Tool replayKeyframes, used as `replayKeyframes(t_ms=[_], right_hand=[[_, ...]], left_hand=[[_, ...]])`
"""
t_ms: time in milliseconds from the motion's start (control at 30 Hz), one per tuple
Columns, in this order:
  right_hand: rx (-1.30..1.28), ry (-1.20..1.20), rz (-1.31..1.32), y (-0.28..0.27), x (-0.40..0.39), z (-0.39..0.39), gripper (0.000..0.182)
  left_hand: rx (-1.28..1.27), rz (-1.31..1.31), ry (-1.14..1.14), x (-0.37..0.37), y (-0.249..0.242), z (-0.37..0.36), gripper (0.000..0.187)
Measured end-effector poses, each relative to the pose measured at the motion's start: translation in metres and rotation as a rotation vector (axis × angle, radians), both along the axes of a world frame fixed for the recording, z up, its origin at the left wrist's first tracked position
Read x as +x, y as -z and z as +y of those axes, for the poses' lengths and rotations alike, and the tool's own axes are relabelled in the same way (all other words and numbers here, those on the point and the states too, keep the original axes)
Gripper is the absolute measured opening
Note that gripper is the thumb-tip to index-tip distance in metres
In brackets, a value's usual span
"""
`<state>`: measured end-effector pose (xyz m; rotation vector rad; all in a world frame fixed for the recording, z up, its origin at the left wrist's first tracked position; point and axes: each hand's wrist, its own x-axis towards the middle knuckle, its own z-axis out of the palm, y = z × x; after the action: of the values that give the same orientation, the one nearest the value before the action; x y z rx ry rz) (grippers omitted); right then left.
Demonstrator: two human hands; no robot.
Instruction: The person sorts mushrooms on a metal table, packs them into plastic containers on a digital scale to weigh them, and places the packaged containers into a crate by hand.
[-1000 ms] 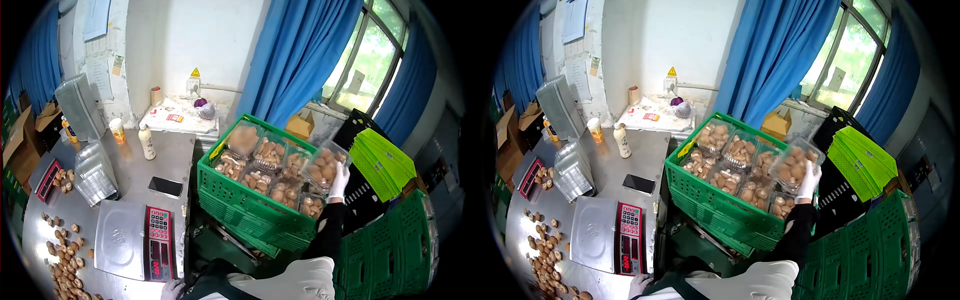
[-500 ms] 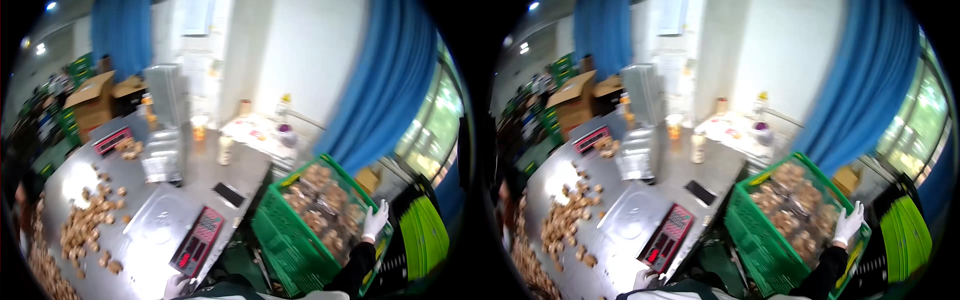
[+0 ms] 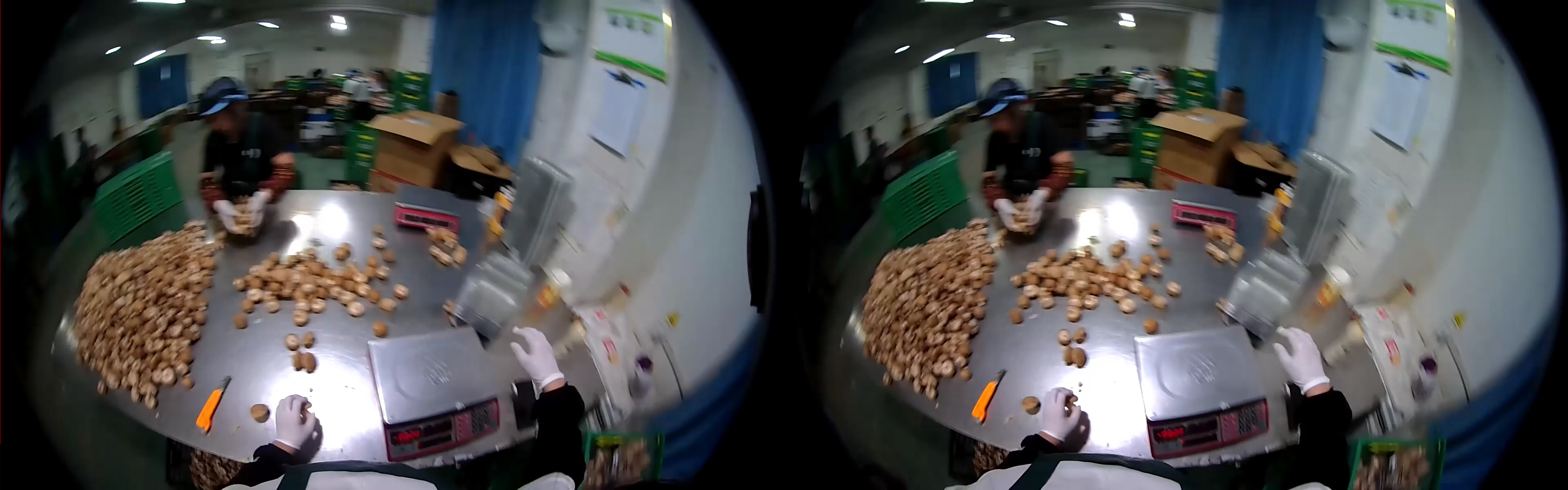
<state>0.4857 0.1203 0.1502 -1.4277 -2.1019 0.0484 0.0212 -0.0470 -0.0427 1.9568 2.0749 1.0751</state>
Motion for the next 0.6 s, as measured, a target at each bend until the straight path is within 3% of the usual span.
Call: replayKeyframes(t_ms=[33,167,200,233,267,300,333,367,400,433,600], right_hand=[[-0.003,-0.034,0.021,0.014,-0.003,0.032,0.031],[0.092,-0.007,-0.001,0.067,-0.014,0.14,0.03],[0.078,0.046,-0.034,0.078,-0.015,0.164,0.03],[0.045,0.101,-0.068,0.085,-0.016,0.182,0.03],[0.089,0.169,-0.071,0.101,-0.015,0.201,0.03],[-0.15,0.184,-0.036,0.078,-0.027,0.192,0.036],[-0.198,0.207,-0.022,0.078,-0.03,0.194,0.036],[-0.085,0.268,-0.011,0.107,-0.015,0.221,0.03],[-0.263,0.385,0.175,0.105,-0.023,0.211,0.04],[-0.276,0.415,0.161,0.11,-0.024,0.215,0.038],[-0.246,0.376,0.112,0.109,-0.028,0.222,0.031]], left_hand=[[0.098,0.102,-0.163,-0.015,0.001,-0.002,0.033],[-0.09,0.214,-0.499,-0.061,0.038,-0.013,0.039],[-0.253,0.107,-0.496,-0.063,0.041,-0.018,0.04],[-0.26,0.167,-0.509,-0.061,0.037,-0.023,0.039],[-0.204,0.147,-0.462,-0.065,0.046,-0.024,0.037],[-0.148,0.135,-0.405,-0.07,0.053,-0.024,0.036],[-0.134,0.125,-0.459,-0.068,0.05,-0.025,0.036],[-0.112,0.15,-0.49,-0.062,0.043,-0.024,0.034],[-0.095,0.176,-0.513,-0.058,0.039,-0.024,0.032],[-0.09,0.169,-0.545,-0.057,0.042,-0.023,0.032],[-0.125,0.193,-0.573,-0.061,0.057,-0.018,0.032]])
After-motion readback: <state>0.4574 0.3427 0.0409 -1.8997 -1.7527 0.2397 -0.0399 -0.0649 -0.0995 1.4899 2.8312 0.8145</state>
